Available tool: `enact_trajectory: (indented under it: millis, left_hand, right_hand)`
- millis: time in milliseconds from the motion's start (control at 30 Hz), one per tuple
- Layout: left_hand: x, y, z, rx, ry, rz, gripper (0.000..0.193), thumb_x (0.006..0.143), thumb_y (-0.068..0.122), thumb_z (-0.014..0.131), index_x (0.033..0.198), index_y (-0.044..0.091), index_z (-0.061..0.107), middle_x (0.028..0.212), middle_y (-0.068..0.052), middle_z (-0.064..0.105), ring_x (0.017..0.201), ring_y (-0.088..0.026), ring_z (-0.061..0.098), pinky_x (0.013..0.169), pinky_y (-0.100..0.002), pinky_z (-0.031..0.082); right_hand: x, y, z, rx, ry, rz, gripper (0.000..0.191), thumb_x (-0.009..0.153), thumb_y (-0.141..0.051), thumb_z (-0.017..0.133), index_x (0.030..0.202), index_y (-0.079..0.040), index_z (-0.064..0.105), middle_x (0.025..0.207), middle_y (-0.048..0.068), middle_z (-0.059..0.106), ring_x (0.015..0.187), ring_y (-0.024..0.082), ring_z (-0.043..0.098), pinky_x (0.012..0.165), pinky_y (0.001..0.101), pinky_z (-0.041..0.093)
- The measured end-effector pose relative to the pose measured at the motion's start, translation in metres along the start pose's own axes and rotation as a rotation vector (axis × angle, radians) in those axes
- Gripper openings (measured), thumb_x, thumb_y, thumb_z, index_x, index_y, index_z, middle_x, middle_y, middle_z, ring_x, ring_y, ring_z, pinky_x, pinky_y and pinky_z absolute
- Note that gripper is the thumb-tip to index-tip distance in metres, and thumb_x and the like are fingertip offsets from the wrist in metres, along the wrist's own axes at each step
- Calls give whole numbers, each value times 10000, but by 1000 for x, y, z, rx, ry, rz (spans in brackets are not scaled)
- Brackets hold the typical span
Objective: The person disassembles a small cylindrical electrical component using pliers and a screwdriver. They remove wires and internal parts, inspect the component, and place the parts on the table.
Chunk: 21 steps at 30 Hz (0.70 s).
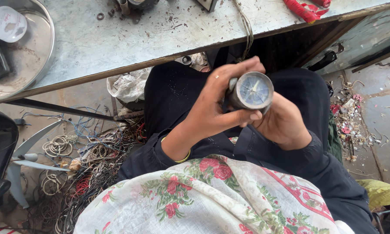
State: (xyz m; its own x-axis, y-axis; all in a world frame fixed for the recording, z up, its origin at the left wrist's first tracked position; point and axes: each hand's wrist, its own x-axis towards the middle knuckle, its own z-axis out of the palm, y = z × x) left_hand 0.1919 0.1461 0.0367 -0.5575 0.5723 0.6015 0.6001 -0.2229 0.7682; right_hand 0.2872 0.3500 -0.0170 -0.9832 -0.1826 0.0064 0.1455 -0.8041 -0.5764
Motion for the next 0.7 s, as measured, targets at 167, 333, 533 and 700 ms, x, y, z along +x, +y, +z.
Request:
enact_trajectory:
  millis: [167, 333, 533, 700]
  left_hand:
    - [-3, 1, 12, -83, -5, -70, 745, 815, 240, 952, 1435, 95, 566, 1398, -39, 639, 1310, -192, 616, 1158, -328, 474]
    - [-1, 2, 12, -41, 10, 35, 730, 818, 232, 958, 1414, 112, 554, 1390, -36, 637, 1284, -187, 622, 1095, -309, 482]
    - [2, 4, 15, 52, -36, -119, 808, 809, 275, 946, 1499, 155, 541, 1299, -64, 618, 1210, -210, 639, 1052, -303, 547]
    - [-1, 7, 15, 150, -49, -100, 831, 899, 282, 920, 1561, 165, 430, 1455, -93, 497, 1312, -235, 597, 1102, -327, 539]
  right_hand:
    - [-3, -5, 10, -310, 162, -89, 349, 1100, -135, 519, 1406, 33, 536, 1278, 110, 637, 1142, 166, 635, 954, 332, 510]
    - [-9, -13, 34, -666, 60, -465, 343, 1164, -197, 593, 1386, 61, 551, 1276, 97, 577, 1185, 138, 593, 1079, 281, 495]
    - [-12, -25, 56, -1090, -22, -644, 636, 999, -309, 750, 1474, 22, 485, 1465, 76, 447, 1298, 145, 551, 1080, 297, 515]
    - [-9, -18, 47, -1157, 60, -574, 453, 1049, -206, 728, 1392, 40, 562, 1422, 123, 503, 1309, 172, 575, 1109, 313, 501]
